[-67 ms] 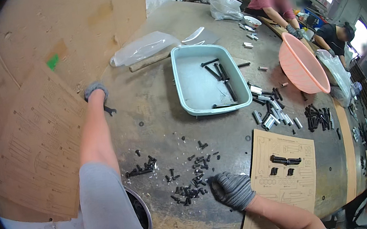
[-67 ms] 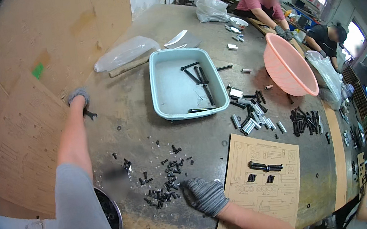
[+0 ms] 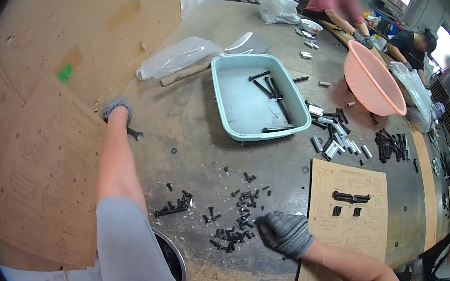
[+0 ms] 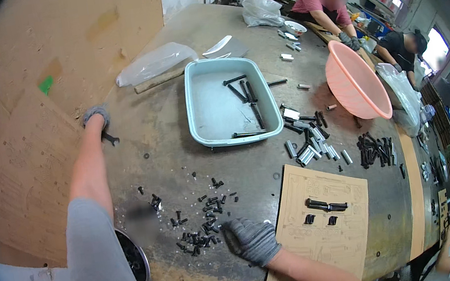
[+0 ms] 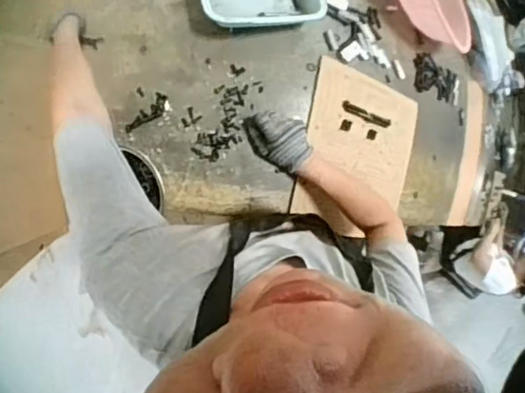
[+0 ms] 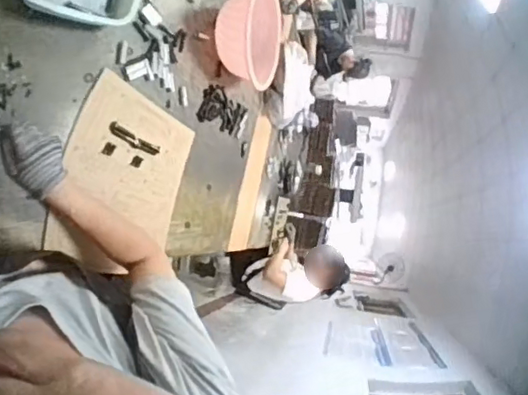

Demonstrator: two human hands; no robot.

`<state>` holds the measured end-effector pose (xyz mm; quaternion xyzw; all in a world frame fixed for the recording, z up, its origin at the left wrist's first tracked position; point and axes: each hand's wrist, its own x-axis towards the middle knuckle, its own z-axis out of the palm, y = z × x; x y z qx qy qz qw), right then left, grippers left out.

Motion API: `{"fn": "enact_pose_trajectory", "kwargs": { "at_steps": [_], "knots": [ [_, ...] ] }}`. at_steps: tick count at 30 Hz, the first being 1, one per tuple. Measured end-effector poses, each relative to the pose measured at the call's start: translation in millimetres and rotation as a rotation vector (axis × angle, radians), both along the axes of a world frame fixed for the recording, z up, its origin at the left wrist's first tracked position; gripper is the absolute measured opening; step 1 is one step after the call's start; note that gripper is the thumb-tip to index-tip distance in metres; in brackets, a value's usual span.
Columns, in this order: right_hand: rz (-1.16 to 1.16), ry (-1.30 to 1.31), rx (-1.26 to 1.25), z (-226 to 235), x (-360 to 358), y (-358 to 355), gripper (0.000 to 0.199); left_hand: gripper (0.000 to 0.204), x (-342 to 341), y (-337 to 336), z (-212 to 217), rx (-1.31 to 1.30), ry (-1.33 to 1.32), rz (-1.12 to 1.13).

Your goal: The person assembles small mechanical parts on a cardboard template at a workbench. They pick up cylindrical rods, nuts, and washers, then use a wrench to tighten the components together before placing the finished assemblies on the table.

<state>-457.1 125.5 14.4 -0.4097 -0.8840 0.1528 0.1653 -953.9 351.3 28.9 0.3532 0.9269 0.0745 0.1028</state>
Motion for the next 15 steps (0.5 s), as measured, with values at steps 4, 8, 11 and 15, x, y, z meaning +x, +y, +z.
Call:
{"fn": "enact_pose_trajectory", "kwargs": {
  "at_steps": [4,8,11,15],
  "knots": [
    [0.002,0.000,-0.023,-1.9,-4.4,0.8,0.008,0.037,-18.6,1.3,0.3,-0.180,0.268,-0.163],
    [0.013,0.037,-0.029,-1.1,-3.9,0.7,0.008,0.036,5.5,-5.3,7.1,-0.127,0.239,-0.294],
    [0.062,0.083,0.088,-11.1,-1.6,2.3,0.014,0.028,16.9,-3.7,13.1,-0.193,0.268,-0.563],
    [0.054,0.071,0.077,-7.5,-1.9,2.1,0.012,0.018,34.8,-24.5,27.4,0.146,0.176,-0.750]
  ]
}}
